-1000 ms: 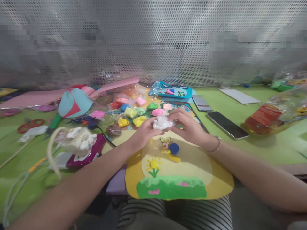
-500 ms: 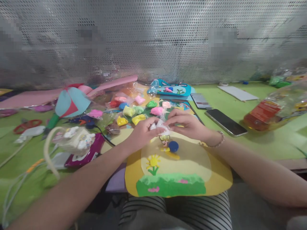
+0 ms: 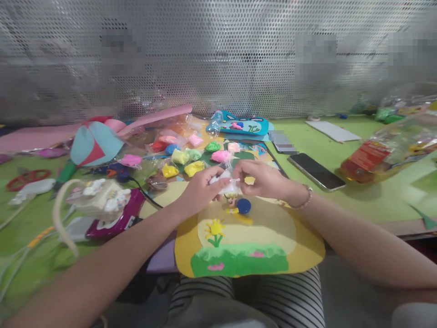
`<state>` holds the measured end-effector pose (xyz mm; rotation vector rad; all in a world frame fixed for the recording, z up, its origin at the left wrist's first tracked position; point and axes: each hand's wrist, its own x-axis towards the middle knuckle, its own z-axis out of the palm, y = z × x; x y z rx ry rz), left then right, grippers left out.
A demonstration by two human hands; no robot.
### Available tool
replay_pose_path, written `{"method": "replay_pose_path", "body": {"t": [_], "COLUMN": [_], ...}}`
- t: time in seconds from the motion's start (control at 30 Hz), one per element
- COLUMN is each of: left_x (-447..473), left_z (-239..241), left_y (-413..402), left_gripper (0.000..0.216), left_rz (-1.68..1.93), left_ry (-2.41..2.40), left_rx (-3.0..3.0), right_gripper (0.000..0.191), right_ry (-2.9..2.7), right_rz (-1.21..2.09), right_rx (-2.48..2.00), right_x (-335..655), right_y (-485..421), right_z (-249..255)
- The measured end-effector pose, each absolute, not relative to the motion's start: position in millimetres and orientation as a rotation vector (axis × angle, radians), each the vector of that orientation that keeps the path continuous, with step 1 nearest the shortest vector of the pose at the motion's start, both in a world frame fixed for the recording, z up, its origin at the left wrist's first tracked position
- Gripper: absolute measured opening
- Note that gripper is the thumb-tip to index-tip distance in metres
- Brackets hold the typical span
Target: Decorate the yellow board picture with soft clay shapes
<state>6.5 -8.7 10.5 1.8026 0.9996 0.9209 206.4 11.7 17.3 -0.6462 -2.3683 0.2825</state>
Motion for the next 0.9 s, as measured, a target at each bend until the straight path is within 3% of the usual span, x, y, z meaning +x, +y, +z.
{"method": "replay_pose_path", "body": {"t": [0.3, 0.67, 0.8, 0.9], "left_x": [1, 7, 2, -6], "left_z": [12, 8, 11, 16], "left_y": [2, 2, 6, 13], "left_gripper": [0.031, 0.031, 0.034, 0.033], "left_rz": [1.054, 0.958, 0.934, 1.051], "left_ry": [1.055, 1.083, 1.019, 1.072], "left_rx": [1.699, 1.791, 1.848, 1.789], "right_gripper": [0.010, 0.011, 0.009, 0.020], "right_ry": [-1.832, -2.186, -2.101, -1.774], "right_rz": [0.600, 0.332, 0.629, 0.839], "right_rx": [-0.744, -0.740, -0.741, -0.829], "right_x": [219, 196, 201, 212], "right_y": [30, 14, 23, 41], "right_z": [17, 8, 12, 11]}}
